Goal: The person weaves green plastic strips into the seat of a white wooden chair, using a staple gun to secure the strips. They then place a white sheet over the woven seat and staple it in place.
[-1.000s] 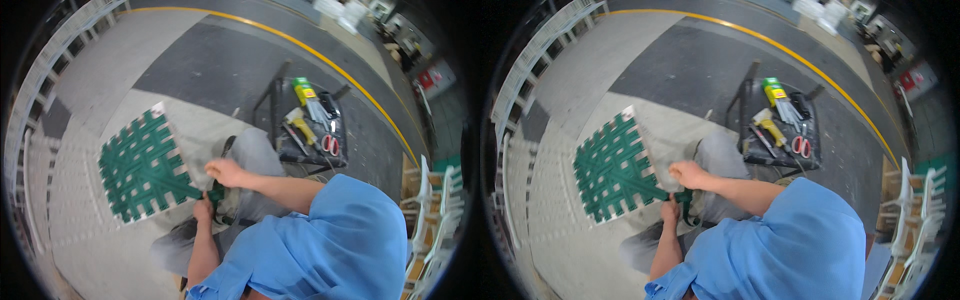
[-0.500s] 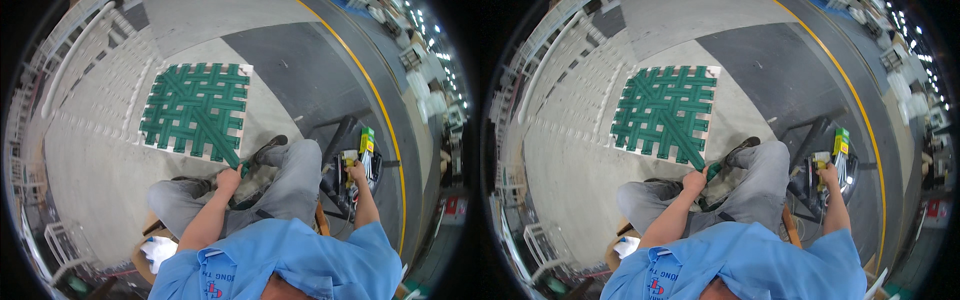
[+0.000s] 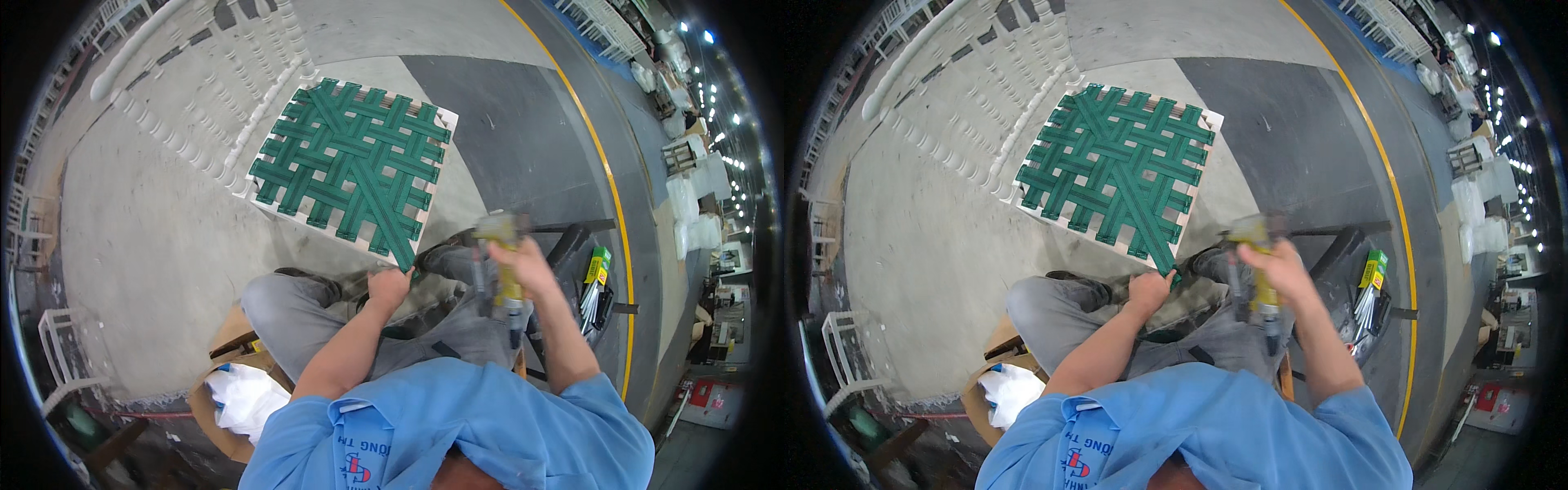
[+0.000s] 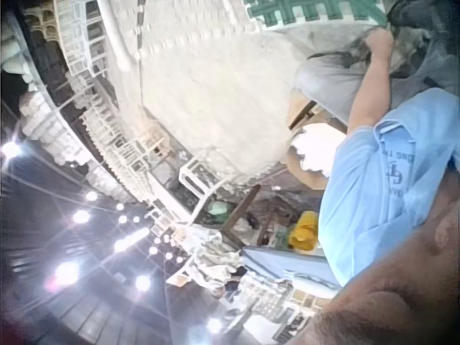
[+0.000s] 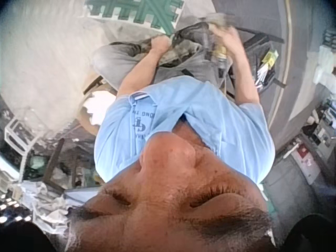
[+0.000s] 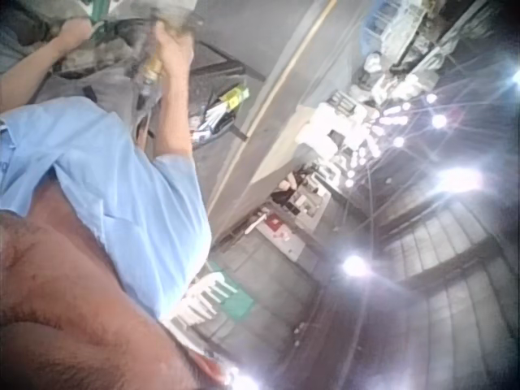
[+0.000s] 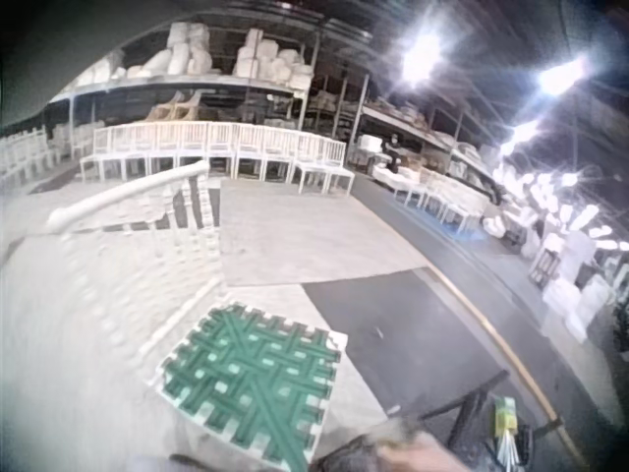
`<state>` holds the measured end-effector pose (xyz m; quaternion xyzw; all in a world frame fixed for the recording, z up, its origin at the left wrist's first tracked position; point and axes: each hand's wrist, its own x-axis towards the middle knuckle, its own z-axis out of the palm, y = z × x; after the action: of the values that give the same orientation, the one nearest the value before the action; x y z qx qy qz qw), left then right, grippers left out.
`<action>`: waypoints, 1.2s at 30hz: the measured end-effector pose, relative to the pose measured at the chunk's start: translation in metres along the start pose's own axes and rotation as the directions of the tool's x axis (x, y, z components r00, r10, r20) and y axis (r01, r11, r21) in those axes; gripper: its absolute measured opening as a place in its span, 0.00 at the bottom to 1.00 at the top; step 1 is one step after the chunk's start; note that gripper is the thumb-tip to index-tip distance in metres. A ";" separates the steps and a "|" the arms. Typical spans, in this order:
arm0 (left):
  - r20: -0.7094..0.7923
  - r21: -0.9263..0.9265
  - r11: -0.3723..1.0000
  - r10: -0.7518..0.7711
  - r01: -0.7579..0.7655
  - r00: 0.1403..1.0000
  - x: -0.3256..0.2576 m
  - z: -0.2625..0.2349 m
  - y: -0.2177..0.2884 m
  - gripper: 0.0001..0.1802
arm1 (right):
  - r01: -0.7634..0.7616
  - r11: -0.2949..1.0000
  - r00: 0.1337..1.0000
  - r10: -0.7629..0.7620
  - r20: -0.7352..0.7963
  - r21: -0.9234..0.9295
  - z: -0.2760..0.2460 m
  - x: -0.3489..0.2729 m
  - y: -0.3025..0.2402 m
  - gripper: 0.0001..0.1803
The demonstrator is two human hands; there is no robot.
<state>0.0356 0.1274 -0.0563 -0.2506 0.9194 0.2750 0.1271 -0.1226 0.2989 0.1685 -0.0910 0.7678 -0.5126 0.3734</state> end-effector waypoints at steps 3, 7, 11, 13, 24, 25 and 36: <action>0.050 -0.029 0.998 -0.045 0.047 0.998 0.004 -0.001 -0.003 0.35 | -0.060 0.982 0.988 0.084 0.129 -0.180 0.071 0.031 -0.007 0.16; 0.117 -0.084 0.993 -0.068 0.078 0.991 0.003 -0.004 -0.002 0.31 | -0.176 0.972 0.973 0.195 0.125 -0.153 0.110 0.050 0.001 0.19; 0.172 -0.108 0.991 -0.061 0.081 0.983 0.001 -0.011 -0.003 0.28 | -0.170 0.966 0.977 0.192 0.097 -0.197 0.120 0.059 0.006 0.19; 0.178 -0.103 0.991 -0.061 0.080 0.982 0.000 -0.013 -0.003 0.27 | -0.159 0.966 0.978 0.183 0.103 -0.204 0.122 0.061 0.006 0.20; 0.140 -0.155 0.985 -0.052 0.074 0.989 0.000 -0.008 -0.007 0.27 | -0.128 0.945 0.984 0.159 0.083 -0.302 0.130 0.068 0.020 0.23; 0.157 -0.154 0.985 -0.051 0.075 0.986 0.000 -0.010 -0.006 0.27 | -0.129 0.948 0.984 0.160 0.085 -0.291 0.132 0.066 0.021 0.23; 0.194 -0.196 0.978 -0.032 0.070 0.980 -0.003 -0.017 -0.006 0.26 | -0.134 0.938 0.975 0.182 0.125 -0.320 0.143 0.058 0.015 0.23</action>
<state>0.0397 0.1143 -0.0436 -0.2585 0.8636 0.3863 0.1952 -0.0642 0.1725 0.1001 -0.1252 0.8127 -0.3456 0.4522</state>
